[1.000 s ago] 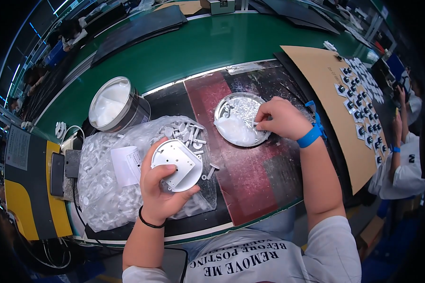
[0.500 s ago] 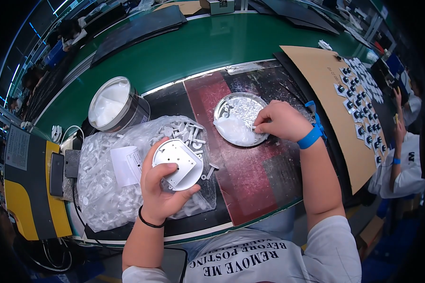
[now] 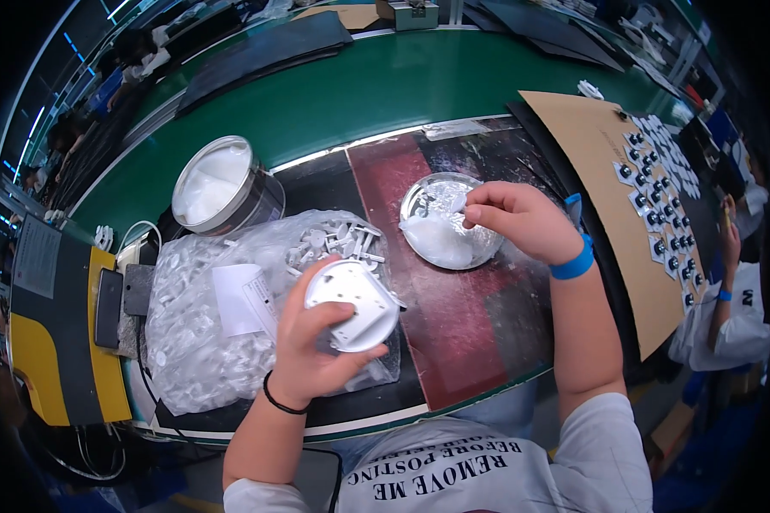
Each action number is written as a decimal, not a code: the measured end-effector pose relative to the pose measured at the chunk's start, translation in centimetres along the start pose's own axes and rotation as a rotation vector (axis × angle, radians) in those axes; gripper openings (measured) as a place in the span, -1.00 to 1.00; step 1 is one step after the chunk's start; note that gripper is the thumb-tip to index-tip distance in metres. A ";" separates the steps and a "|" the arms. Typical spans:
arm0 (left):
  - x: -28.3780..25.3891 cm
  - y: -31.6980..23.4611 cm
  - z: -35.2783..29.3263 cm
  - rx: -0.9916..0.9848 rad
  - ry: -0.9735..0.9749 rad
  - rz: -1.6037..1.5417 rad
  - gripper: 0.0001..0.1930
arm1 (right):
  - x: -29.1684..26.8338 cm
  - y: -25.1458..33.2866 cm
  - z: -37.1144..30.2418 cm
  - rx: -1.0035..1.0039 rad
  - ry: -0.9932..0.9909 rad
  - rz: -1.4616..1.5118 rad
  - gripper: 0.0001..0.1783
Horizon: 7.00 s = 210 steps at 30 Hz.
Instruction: The person assembles electronic housing units by hand, inserting small plastic parts and a central pin component into each unit.
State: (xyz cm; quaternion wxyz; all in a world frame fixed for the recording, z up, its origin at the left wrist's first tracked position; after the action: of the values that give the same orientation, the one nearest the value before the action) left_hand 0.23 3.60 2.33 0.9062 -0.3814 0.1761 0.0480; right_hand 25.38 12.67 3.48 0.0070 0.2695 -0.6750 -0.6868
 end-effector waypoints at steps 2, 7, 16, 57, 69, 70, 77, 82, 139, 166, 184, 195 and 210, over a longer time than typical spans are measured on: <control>0.5 -0.8 0.2 0.024 0.083 0.025 -0.40 | 1.9 0.7 -0.2 -0.056 0.059 0.324 -0.74; 1.5 -1.2 0.2 -0.070 0.197 -0.042 -0.52 | 8.2 2.7 -1.8 -0.089 0.099 0.810 -0.72; 1.9 -1.4 0.2 -0.043 0.226 -0.035 -0.52 | 10.4 2.7 -2.5 0.026 0.216 0.873 -0.75; 2.0 -1.0 0.2 -0.071 0.289 -0.028 -0.50 | 10.0 2.6 -2.6 -0.096 0.178 0.700 -0.76; 1.6 -0.5 -0.1 -0.059 0.199 -0.019 -0.49 | 8.2 3.1 -2.4 -0.139 0.116 0.433 -0.73; 1.6 -0.6 0.0 -0.057 0.199 -0.019 -0.49 | 8.0 3.0 -2.4 -0.155 0.075 0.407 -0.73; 1.0 -1.1 0.1 0.012 0.114 -0.009 -0.48 | 9.1 4.0 -3.3 -0.006 0.287 0.285 -0.45; 0.7 -1.4 0.1 0.139 -0.088 -0.018 -0.34 | 7.5 4.7 -1.4 -0.045 0.190 0.545 -0.40; 2.9 -3.5 -0.8 0.077 0.268 -0.012 -0.40 | -8.8 -5.6 -27.0 0.234 -1.041 -0.965 -0.49; 2.5 -1.4 -1.2 0.046 0.123 -0.046 0.08 | 3.5 5.0 -9.4 -0.227 -0.002 0.377 -0.67; 1.3 -0.6 -0.7 0.094 -0.036 0.143 -0.09 | 8.8 5.0 -2.1 -0.110 0.259 0.152 -0.66; 1.8 -0.8 0.1 0.076 0.058 0.172 -0.28 | 8.4 3.8 -2.5 -0.125 0.268 0.196 -0.65; -1.4 0.4 -1.1 -0.063 -0.227 -0.302 -0.26 | 5.9 5.0 -2.5 -0.694 -0.159 -0.432 -0.86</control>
State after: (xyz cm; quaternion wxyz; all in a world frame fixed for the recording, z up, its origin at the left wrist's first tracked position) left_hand -1.45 3.13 1.83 0.9047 -0.4239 0.0119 -0.0406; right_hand 19.46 7.73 6.14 -0.0988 0.3327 -0.3300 -0.8779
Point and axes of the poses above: each hand's wrist, its own z-axis towards the middle knuckle, its own x-axis out of the palm, y = z × x, the point moved 4 cm from there along z, towards the middle knuckle
